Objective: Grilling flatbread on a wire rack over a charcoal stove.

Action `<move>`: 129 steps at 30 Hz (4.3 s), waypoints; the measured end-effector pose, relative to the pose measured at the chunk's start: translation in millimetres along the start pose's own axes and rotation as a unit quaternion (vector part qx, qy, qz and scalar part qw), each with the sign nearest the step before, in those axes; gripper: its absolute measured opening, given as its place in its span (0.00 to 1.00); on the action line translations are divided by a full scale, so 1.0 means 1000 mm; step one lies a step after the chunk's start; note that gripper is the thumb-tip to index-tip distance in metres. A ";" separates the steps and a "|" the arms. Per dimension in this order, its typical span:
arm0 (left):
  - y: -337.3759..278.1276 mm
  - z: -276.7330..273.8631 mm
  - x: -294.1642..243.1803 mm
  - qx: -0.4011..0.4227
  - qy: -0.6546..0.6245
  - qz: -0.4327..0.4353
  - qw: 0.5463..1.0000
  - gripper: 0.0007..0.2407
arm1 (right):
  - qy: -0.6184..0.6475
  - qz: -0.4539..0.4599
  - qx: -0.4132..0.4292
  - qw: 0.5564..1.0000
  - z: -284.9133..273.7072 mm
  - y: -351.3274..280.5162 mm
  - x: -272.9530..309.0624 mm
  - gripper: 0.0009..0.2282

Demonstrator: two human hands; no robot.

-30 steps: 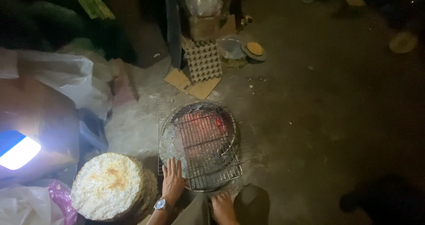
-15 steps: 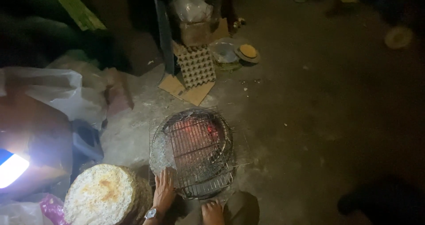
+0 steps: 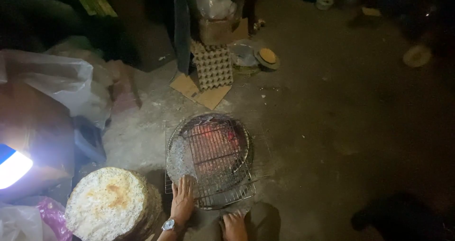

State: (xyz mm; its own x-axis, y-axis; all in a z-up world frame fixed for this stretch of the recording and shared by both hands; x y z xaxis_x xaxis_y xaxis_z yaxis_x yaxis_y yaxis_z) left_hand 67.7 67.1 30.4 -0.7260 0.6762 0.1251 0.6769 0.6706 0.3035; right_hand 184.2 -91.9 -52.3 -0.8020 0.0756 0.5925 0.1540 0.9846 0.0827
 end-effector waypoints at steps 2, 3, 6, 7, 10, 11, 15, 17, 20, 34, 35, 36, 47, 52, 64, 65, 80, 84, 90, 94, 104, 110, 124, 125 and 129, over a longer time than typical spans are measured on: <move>-0.001 0.015 0.001 0.018 0.044 0.009 0.999 0.35 | -0.018 -0.043 -0.092 0.995 -0.023 0.000 0.015 0.08; 0.000 0.009 0.002 0.017 0.041 0.010 0.999 0.35 | -0.021 -0.042 -0.092 0.995 -0.031 0.002 0.023 0.08; 0.001 0.002 0.007 0.039 -0.017 -0.016 0.999 0.33 | -0.023 0.000 -0.056 0.998 -0.039 0.007 0.032 0.07; 0.000 0.001 0.007 0.041 -0.023 -0.012 0.999 0.34 | -0.049 -0.007 -0.063 0.997 -0.039 0.007 0.035 0.08; -0.004 0.006 0.007 0.030 -0.026 -0.010 0.999 0.34 | -0.064 0.001 -0.076 0.995 -0.057 0.005 0.052 0.08; -0.003 0.007 0.008 0.017 -0.018 -0.011 1.000 0.33 | -0.051 0.013 -0.086 0.995 -0.066 0.007 0.058 0.07; -0.002 0.005 0.008 0.029 -0.012 -0.014 0.999 0.38 | -0.060 -0.027 -0.099 0.993 -0.068 0.008 0.063 0.08; 0.000 0.001 0.010 0.036 -0.038 -0.026 0.998 0.34 | -0.078 -0.015 -0.068 0.994 -0.070 0.010 0.068 0.07; 0.005 -0.004 0.007 0.075 -0.047 -0.029 0.996 0.29 | -0.050 0.014 0.009 0.999 -0.082 0.013 0.076 0.06; 0.058 -0.089 -0.003 -0.044 -0.047 0.085 0.994 0.19 | -0.145 -0.071 -0.048 0.986 -0.256 0.079 0.177 0.15; 0.065 -0.098 -0.004 -0.050 -0.059 0.104 0.992 0.17 | -0.133 -0.031 -0.009 0.991 -0.258 0.088 0.169 0.16; 0.076 -0.113 -0.002 -0.051 -0.059 0.104 0.992 0.17 | -0.134 -0.032 -0.010 0.990 -0.266 0.097 0.166 0.16; 0.065 -0.307 0.027 -0.149 -0.306 0.020 0.940 0.08 | -0.081 -0.115 -0.059 0.988 -0.385 0.174 0.234 0.07; 0.044 -0.177 0.063 0.052 -0.571 -0.293 0.765 0.09 | -0.078 -0.113 -0.068 0.988 -0.404 0.206 0.237 0.05; 0.019 0.068 0.058 0.056 -0.701 -0.399 0.588 0.08 | -0.161 -0.094 -0.070 0.980 -0.326 0.146 0.205 0.08; 0.013 0.096 0.035 0.001 -0.878 -0.430 0.210 0.05 | -0.151 -0.058 -0.050 0.986 -0.303 0.129 0.190 0.17; -0.023 0.031 0.093 0.115 -0.442 -0.409 0.790 0.18 | -0.047 0.033 -0.064 0.996 -0.077 0.011 0.068 0.24; -0.021 -0.021 0.085 0.120 -0.327 -0.360 0.865 0.10 | -0.049 0.112 0.045 0.992 -0.065 0.012 0.058 0.31; 0.002 -0.042 0.053 -0.045 -0.130 -0.122 0.983 0.24 | -0.107 0.096 0.116 0.983 -0.046 0.012 0.049 0.28; 0.007 -0.019 0.045 -0.008 -0.060 -0.072 0.996 0.32 | -0.137 0.073 0.062 0.986 -0.040 0.012 0.047 0.30; 0.022 -0.010 0.032 0.016 0.010 0.013 1.000 0.42 | -0.187 0.048 0.090 0.977 -0.019 0.011 0.032 0.35; 0.026 -0.016 0.031 -0.019 -0.037 0.015 0.999 0.39 | -0.199 0.024 0.048 0.979 -0.024 0.013 0.037 0.32; 0.029 -0.005 0.028 0.015 -0.033 0.011 0.999 0.41 | -0.209 0.009 0.026 0.978 -0.006 0.010 0.017 0.31; 0.030 -0.001 0.029 0.038 -0.030 0.006 0.999 0.40 | -0.204 0.007 0.034 0.978 -0.007 0.010 0.018 0.30; 0.029 -0.007 0.027 0.016 -0.020 0.015 1.000 0.40 | -0.202 0.012 0.040 0.978 -0.002 0.009 0.015 0.31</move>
State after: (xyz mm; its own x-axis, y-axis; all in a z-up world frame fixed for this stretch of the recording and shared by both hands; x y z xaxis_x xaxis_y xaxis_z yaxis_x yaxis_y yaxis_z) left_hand 67.4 102.6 48.7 -0.6999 0.7079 0.0949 0.7025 0.6584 0.2702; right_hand 175.3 -81.9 -41.1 -0.9641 0.1389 0.2263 0.1428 0.9898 0.0010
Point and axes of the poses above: each hand's wrist, its own y-axis towards the middle knuckle, its own z-axis out of the palm, x = y × z, the point moved 10 cm from there along y, towards the middle knuckle, and after that the axes turned 5 degrees about y, right-handed, at the moved point
